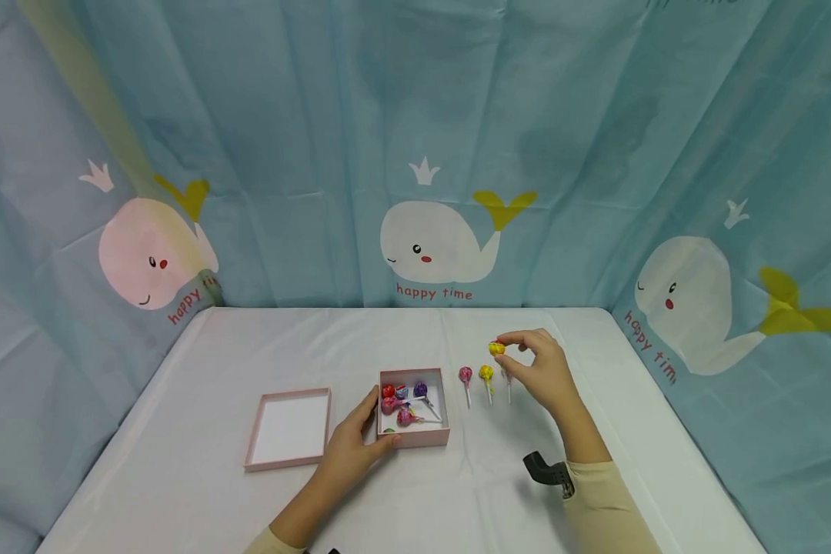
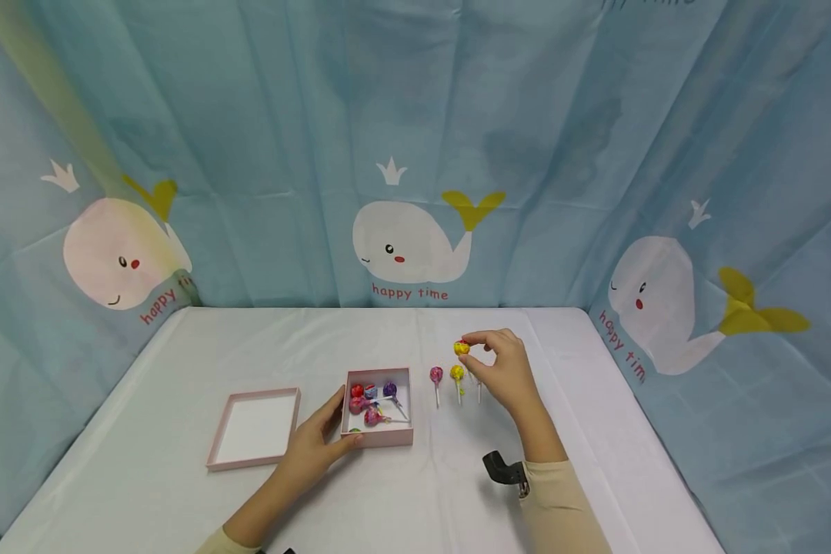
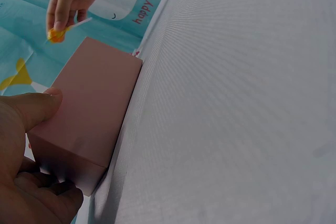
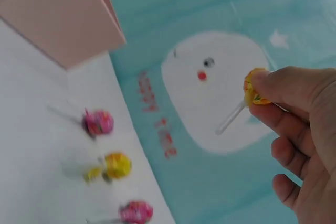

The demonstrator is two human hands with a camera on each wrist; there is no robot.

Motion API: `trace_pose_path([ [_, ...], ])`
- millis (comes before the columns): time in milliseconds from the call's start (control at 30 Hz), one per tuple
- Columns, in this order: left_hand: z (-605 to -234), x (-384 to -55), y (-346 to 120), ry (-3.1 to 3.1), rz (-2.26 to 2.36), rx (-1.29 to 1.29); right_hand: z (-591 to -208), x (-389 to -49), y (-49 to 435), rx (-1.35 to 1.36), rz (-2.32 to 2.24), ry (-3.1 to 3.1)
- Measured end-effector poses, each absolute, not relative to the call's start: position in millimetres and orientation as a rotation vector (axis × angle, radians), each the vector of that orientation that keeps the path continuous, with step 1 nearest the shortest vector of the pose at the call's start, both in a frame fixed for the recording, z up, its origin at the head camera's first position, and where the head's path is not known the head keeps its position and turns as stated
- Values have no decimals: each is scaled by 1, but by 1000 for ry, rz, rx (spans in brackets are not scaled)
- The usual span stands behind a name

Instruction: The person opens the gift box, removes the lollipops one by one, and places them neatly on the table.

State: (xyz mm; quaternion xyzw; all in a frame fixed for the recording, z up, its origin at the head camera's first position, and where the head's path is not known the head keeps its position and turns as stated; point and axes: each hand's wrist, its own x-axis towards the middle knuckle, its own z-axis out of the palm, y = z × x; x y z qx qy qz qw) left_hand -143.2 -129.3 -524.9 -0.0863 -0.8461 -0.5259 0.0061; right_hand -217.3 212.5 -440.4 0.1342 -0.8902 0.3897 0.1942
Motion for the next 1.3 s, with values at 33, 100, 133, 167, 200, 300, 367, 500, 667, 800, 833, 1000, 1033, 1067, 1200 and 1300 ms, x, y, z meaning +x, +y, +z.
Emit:
trace_pose_path([
  [33,-525,-143,-129,-2652,-1646,-265,-442,-218,217,351,1090,-2497],
  [100,-524,-142,-129,-2658,-1659,-256,-446,-221,225,307,1090,-2503],
  [133,-524,-142,-129,-2658,-1663,-255,-448,-223,229,291,1093,-2506],
  [167,-524,-142,-129,-2657,-1665,-256,-450,-224,232,277,1095,-2510],
  [200,-524,-142,-129,-2655,-1668,-257,-452,-226,235,267,1097,-2515],
  [300,-524,-142,-128,-2645,-1678,-267,-458,-230,244,236,1076,-2537],
  [367,-524,-142,-129,-2640,-1675,-274,-462,-232,249,203,1060,-2555],
  [500,-525,-142,-129,-2632,-1682,-283,-470,-235,261,115,1058,-2586],
  [667,-525,-142,-129,-2617,-1699,-299,-480,-238,274,45,1059,-2612],
  [800,-526,-143,-129,-2609,-1700,-301,-490,-242,278,39,1046,-2638],
  [833,-525,-143,-129,-2608,-1700,-299,-492,-243,279,34,1039,-2651],
  [1000,-523,-142,-129,-2615,-1692,-294,-502,-247,279,-13,1049,-2713],
  [1033,-523,-142,-129,-2618,-1689,-293,-504,-247,279,-25,1060,-2722],
  [1067,-523,-142,-129,-2619,-1686,-294,-505,-247,279,-35,1072,-2727],
  [1200,-524,-142,-129,-2622,-1667,-300,-510,-247,279,-44,1094,-2738],
  [1300,-525,-143,-129,-2621,-1667,-300,-515,-248,279,-34,1046,-2743],
])
